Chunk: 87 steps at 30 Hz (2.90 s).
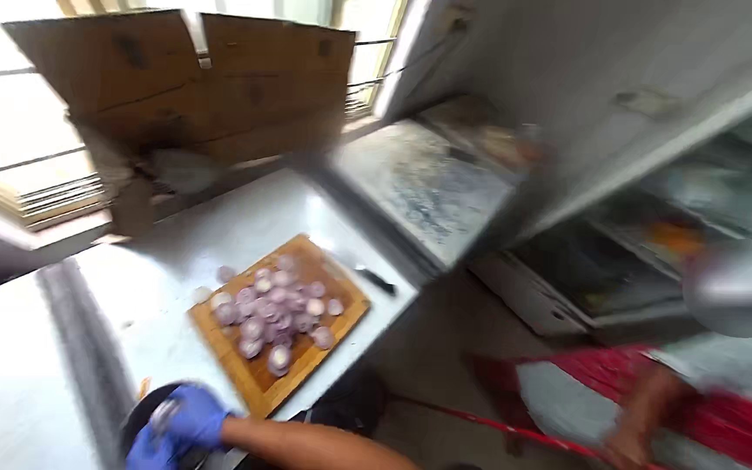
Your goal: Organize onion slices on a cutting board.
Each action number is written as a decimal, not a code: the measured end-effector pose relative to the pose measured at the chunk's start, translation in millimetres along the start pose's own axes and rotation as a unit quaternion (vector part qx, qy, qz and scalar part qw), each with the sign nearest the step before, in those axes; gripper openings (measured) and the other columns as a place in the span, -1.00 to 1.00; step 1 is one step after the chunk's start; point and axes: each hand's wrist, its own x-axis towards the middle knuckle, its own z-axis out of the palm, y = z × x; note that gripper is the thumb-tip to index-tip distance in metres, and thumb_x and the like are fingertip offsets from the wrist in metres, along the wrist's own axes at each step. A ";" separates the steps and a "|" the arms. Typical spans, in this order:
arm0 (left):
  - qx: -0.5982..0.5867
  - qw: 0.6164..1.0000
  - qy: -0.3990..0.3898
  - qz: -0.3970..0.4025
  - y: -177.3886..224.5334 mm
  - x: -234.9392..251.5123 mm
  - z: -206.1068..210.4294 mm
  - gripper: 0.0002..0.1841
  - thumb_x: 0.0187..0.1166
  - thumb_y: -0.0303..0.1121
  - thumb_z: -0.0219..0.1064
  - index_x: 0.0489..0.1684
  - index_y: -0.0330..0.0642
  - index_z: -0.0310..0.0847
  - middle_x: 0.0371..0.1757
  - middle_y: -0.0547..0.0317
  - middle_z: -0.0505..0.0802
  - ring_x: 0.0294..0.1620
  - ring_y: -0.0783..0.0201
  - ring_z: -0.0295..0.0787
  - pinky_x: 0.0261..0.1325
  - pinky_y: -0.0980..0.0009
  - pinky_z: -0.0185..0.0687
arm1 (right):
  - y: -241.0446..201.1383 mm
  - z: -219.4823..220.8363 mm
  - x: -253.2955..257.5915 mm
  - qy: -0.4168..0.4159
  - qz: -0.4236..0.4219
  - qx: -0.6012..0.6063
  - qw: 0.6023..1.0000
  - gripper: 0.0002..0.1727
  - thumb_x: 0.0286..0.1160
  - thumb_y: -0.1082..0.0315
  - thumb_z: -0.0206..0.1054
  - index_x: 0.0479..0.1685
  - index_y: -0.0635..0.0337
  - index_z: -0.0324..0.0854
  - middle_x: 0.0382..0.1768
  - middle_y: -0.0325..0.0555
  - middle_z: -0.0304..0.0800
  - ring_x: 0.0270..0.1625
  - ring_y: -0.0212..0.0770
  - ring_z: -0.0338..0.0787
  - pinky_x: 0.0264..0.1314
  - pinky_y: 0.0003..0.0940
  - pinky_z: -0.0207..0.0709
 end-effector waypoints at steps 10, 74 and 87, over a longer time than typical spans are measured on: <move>-0.105 0.990 -0.005 -0.093 24.1 -1.3 -6.3 -0.62 0.62 -0.59 0.00 0.33 -0.48 0.55 -0.01 -0.24 0.83 -0.20 0.10 0.86 -0.10 0.19 0.84 | 19.6 1.6 22.5 -0.014 0.026 0.020 0.999 -0.72 0.29 0.37 0.52 -0.01 0.23 0.79 -0.15 -0.01 0.87 -0.12 -0.13 0.85 0.06 -0.08 0.73; 0.001 0.980 0.151 -0.134 17.5 -30.0 -25.9 -0.63 0.43 -0.47 0.41 0.23 -0.32 0.73 0.25 -0.15 0.77 0.10 0.13 0.82 0.25 0.21 0.75 | 72.1 -206.4 -4.4 0.229 -0.076 -0.538 0.807 -0.79 0.52 0.49 0.34 0.04 0.21 0.79 -0.06 0.21 0.86 0.03 0.29 0.86 -0.10 0.26 0.72; -0.464 0.869 0.063 -0.163 42.0 -46.5 -10.4 -0.68 0.83 -0.36 0.06 0.25 -0.43 0.58 -0.04 -0.09 0.86 -0.08 0.10 0.89 0.02 0.13 0.86 | 21.1 -3.7 -16.8 0.001 -0.442 -0.198 0.875 -0.82 0.57 0.36 0.40 -0.06 0.00 0.92 0.35 -0.05 0.84 0.44 -0.08 0.79 0.45 -0.11 0.71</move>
